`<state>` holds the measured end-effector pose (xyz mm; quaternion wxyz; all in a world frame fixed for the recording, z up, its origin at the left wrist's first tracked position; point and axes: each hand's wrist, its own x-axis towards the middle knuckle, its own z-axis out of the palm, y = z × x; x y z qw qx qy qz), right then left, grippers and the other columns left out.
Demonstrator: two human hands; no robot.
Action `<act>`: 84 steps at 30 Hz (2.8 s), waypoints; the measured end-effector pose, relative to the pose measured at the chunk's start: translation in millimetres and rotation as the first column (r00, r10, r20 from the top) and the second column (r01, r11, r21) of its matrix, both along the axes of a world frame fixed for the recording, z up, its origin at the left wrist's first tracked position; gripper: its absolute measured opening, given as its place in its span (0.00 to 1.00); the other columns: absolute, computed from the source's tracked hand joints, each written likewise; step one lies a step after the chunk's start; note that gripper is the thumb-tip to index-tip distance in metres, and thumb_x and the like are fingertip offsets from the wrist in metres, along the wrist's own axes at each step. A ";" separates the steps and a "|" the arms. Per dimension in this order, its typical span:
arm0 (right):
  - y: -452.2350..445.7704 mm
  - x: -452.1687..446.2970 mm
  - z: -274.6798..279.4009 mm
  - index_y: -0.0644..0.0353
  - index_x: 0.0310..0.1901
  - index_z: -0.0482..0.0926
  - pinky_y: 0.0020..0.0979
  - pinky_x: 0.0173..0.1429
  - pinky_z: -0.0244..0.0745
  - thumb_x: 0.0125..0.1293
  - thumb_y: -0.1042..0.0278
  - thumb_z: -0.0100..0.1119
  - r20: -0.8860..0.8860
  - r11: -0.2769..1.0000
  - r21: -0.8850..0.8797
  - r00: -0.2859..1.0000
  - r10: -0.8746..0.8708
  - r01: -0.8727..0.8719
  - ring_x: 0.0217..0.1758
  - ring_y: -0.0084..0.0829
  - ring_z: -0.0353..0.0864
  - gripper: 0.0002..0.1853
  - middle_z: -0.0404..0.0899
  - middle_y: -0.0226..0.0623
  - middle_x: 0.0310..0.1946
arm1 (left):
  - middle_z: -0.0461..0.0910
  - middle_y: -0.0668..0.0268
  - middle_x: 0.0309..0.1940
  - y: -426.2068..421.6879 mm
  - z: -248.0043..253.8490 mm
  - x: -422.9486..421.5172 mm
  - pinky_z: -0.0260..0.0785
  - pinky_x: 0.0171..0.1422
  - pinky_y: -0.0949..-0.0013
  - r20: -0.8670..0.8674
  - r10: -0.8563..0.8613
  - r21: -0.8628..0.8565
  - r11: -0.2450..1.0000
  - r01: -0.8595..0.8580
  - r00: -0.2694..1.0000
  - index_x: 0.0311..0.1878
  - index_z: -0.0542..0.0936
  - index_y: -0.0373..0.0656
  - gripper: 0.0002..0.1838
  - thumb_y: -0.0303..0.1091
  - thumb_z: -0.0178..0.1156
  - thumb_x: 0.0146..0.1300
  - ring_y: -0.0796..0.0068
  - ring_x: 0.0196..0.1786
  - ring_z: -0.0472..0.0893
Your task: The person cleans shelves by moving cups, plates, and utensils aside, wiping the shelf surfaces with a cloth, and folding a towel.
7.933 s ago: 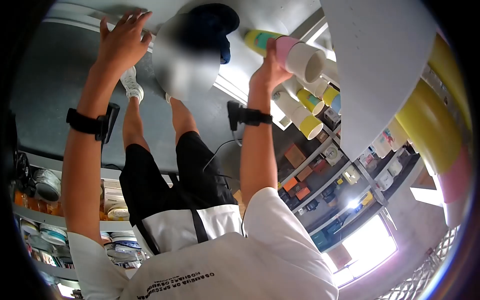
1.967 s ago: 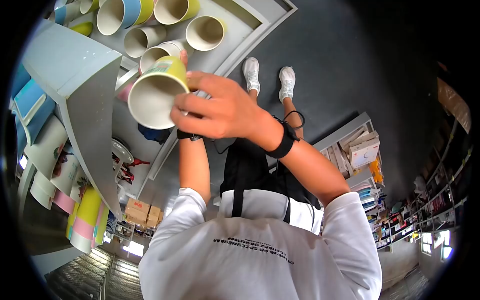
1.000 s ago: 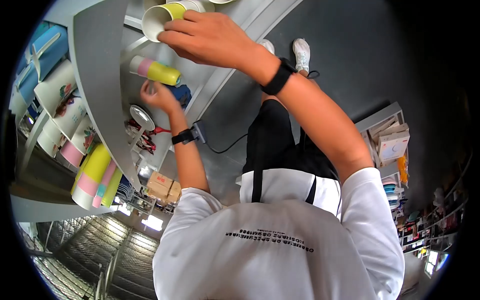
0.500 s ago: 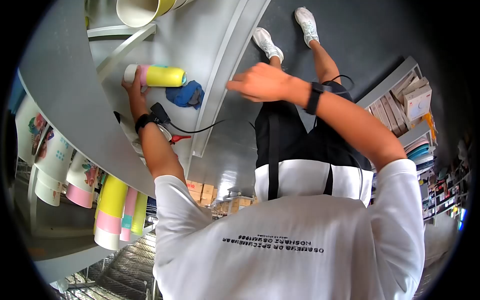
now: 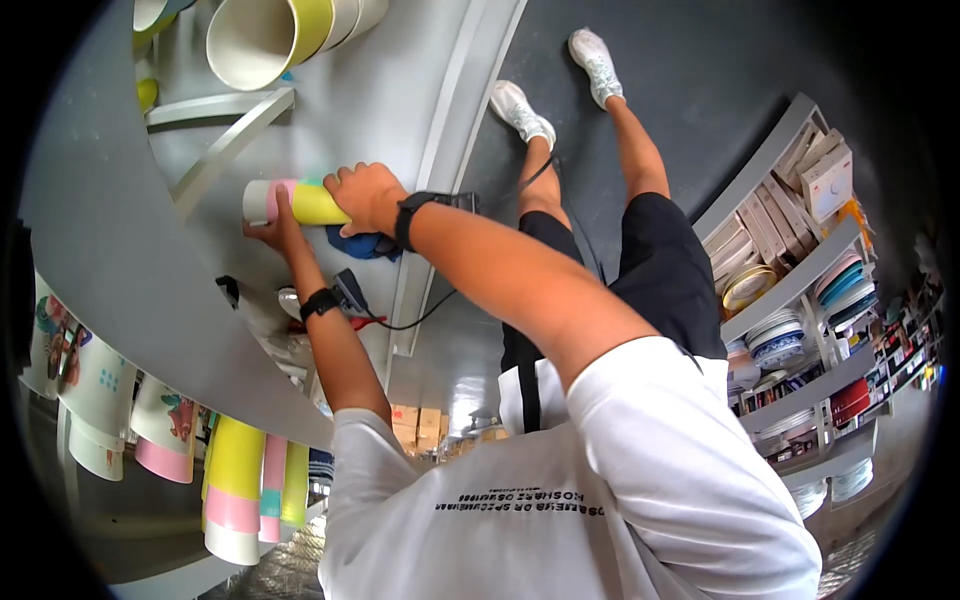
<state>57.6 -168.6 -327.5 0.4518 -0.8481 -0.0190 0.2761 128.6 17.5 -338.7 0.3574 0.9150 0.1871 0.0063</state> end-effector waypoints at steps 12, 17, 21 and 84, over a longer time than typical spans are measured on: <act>-59.7 -22.4 2.5 0.54 0.62 0.70 0.41 0.59 0.74 0.47 0.73 0.71 0.033 0.926 0.309 0.970 -0.240 0.219 0.54 0.46 0.72 0.37 0.78 0.33 0.56 | 0.58 0.49 0.69 -98.9 66.9 -62.0 0.71 0.70 0.50 0.285 -0.287 0.083 0.958 0.275 0.914 0.75 0.47 0.35 0.63 0.35 0.83 0.42 0.56 0.66 0.71; -116.1 -23.4 14.0 0.55 0.62 0.70 0.42 0.59 0.75 0.49 0.77 0.69 0.158 0.914 0.272 0.923 -0.350 0.300 0.56 0.48 0.73 0.35 0.77 0.34 0.58 | 0.60 0.53 0.66 -142.1 77.1 -88.6 0.67 0.69 0.51 0.280 -0.287 0.026 0.956 0.291 0.916 0.73 0.51 0.38 0.64 0.41 0.86 0.37 0.56 0.65 0.69; -155.6 -24.7 13.5 0.52 0.64 0.70 0.43 0.61 0.70 0.51 0.73 0.71 0.269 0.914 0.175 0.875 -0.403 0.367 0.58 0.47 0.74 0.36 0.76 0.32 0.62 | 0.63 0.50 0.63 -200.4 95.9 -94.9 0.67 0.71 0.48 0.334 -0.436 -0.104 0.864 0.493 0.836 0.67 0.51 0.40 0.56 0.34 0.83 0.43 0.48 0.66 0.72; -339.5 144.9 -27.3 0.48 0.64 0.71 0.45 0.66 0.72 0.46 0.66 0.80 0.468 0.870 0.246 0.733 -0.493 0.428 0.61 0.50 0.72 0.41 0.71 0.45 0.57 | 0.76 0.47 0.62 -389.2 41.7 -32.5 0.62 0.71 0.56 -0.095 -0.049 -0.466 0.885 -0.001 0.994 0.59 0.75 0.25 0.30 0.37 0.74 0.61 0.60 0.62 0.76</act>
